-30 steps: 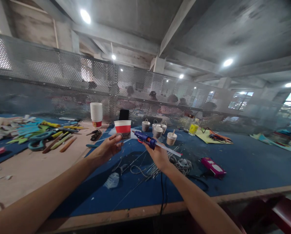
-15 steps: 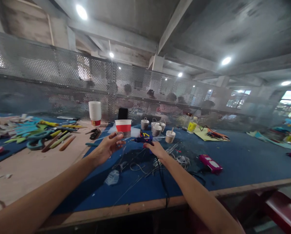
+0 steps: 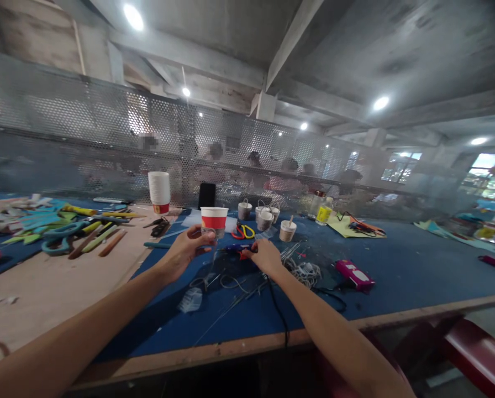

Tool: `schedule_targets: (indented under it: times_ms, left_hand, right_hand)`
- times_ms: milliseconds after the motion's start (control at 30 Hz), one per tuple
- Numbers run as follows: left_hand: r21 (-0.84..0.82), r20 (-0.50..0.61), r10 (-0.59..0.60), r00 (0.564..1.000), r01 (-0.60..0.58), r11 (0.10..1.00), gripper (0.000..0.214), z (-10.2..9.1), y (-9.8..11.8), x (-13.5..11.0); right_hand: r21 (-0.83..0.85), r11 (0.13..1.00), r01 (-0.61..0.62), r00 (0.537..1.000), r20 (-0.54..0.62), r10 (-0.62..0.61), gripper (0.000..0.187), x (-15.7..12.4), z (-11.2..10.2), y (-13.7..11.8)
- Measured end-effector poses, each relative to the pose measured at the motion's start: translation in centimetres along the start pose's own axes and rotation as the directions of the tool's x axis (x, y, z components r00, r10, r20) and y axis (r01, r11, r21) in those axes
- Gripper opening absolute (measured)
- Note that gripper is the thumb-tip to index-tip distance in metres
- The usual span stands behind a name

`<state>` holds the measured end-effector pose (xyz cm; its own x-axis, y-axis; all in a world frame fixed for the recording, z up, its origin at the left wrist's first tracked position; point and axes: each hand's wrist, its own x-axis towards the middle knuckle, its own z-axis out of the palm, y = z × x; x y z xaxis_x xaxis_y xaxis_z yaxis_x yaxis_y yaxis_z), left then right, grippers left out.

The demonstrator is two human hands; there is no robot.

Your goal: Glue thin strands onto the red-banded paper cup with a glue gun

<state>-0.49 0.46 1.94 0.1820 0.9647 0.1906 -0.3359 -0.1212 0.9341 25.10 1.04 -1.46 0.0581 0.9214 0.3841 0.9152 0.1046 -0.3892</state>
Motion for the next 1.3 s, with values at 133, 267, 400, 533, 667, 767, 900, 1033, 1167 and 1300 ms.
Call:
schedule_targets:
  times_ms: [133, 267, 400, 533, 667, 767, 900, 1033, 1167, 1300]
  left_hand:
    - [0.037, -0.03, 0.034, 0.999, -0.033, 0.999, 0.045, 0.5, -0.1, -0.1]
    - [0.076, -0.055, 0.098, 0.994, -0.094, 0.993, 0.046, 0.7, 0.0, -0.2]
    - [0.135, -0.075, 0.142, 0.987, -0.131, 0.982, 0.048, 0.4, -0.2, 0.1]
    - [0.173, -0.078, 0.134, 0.988, -0.119, 0.978, 0.049, -0.1, -0.8, 0.6]
    - [0.165, -0.075, 0.09, 0.993, -0.077, 0.983, 0.053, -0.1, -0.9, 0.7]
    - [0.158, -0.058, 0.066, 0.996, -0.056, 0.986, 0.053, 0.2, -0.7, 0.4]
    - [0.149, -0.021, 0.041, 0.999, -0.037, 0.988, 0.051, 0.4, -0.7, 0.2]
    - [0.124, 0.003, 0.024, 1.0, -0.024, 0.992, 0.049, 0.4, -0.8, 0.1]
    - [0.079, 0.018, 0.001, 1.0, -0.002, 0.997, 0.048, 0.4, -0.9, 0.1]
    - [0.055, 0.031, -0.016, 0.999, 0.014, 0.998, 0.048, 0.4, -0.8, 0.0]
  right_hand:
    - [0.382, 0.918, 0.105, 0.994, -0.02, -0.106, 0.013, -0.6, -0.7, -2.7]
    - [0.85, 0.514, -0.118, 0.937, 0.267, -0.226, 0.03, -2.0, -1.0, -6.5]
    - [0.902, 0.356, -0.243, 0.89, 0.354, -0.289, 0.038, -2.9, -1.1, -8.3]
    - [0.938, 0.289, -0.192, 0.949, 0.252, -0.188, 0.04, -2.7, -1.1, -8.0]
    - [0.931, 0.343, -0.123, 0.979, 0.17, -0.11, 0.036, -2.3, -1.2, -7.3]
    - [0.933, 0.351, -0.082, 0.989, 0.12, -0.088, 0.034, -1.9, -1.1, -6.9]
    - [0.94, 0.337, -0.046, 0.995, 0.072, -0.065, 0.031, -1.5, -0.8, -6.4]
    - [0.935, 0.354, -0.006, 0.998, 0.03, -0.061, 0.028, -1.3, -0.9, -6.3]
    - [0.92, 0.391, 0.041, 0.998, -0.017, -0.065, 0.027, -1.4, -1.3, -6.4]
    - [0.926, 0.374, 0.06, 0.997, -0.038, -0.067, 0.025, -1.4, -1.3, -6.5]
